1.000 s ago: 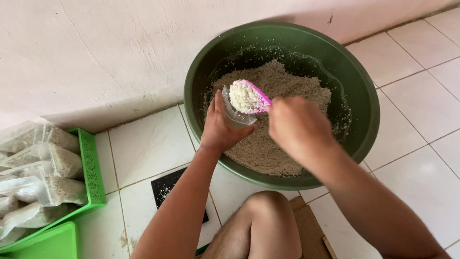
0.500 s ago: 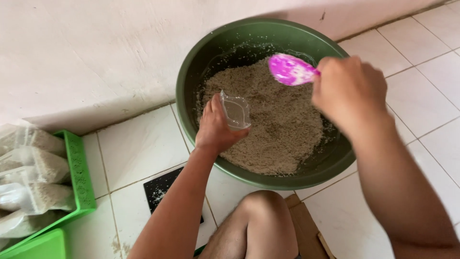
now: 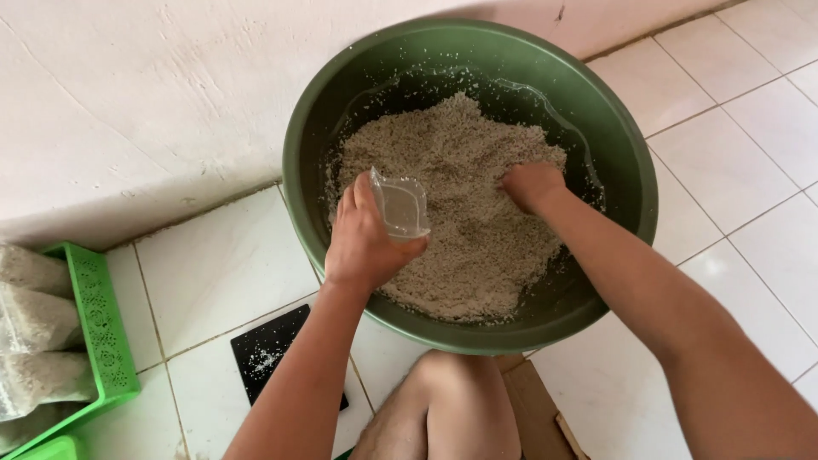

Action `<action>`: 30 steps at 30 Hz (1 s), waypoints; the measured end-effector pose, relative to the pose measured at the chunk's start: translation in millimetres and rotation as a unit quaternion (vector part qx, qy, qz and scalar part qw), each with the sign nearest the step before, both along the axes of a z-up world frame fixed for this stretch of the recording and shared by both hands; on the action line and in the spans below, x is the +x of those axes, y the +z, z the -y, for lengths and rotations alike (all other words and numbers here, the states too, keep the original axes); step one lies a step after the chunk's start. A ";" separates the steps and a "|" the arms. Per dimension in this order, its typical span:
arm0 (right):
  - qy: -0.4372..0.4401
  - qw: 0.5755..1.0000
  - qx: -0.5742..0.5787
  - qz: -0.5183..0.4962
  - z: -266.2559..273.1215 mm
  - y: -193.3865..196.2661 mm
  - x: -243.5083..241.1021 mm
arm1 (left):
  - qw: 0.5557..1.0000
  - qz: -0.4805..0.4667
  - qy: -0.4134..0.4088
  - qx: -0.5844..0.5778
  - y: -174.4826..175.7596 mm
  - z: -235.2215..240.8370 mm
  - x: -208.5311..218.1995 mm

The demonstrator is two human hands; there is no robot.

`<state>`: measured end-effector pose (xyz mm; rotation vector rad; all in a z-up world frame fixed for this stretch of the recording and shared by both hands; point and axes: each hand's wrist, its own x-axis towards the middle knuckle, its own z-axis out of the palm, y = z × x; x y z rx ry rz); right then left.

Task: Packaging grain from a large tub into small plastic bags using a scoop and weighing them on a digital scale.

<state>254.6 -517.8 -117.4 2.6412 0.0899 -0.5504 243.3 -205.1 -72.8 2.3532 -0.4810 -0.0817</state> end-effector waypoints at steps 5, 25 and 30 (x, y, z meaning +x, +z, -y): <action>-0.093 0.985 0.121 -0.079 0.9 6.7 -3.9 | 0.995 0.061 0.022 -0.071 17.9 -6.2 -9.9; -0.167 0.883 0.438 -0.004 -21.8 119.7 -65.9 | 0.992 0.012 -0.028 -0.118 13.7 -6.4 -2.7; -0.156 0.896 0.403 0.102 -75.6 202.3 -97.5 | 0.997 -0.025 -0.050 -0.046 11.1 -3.3 -0.9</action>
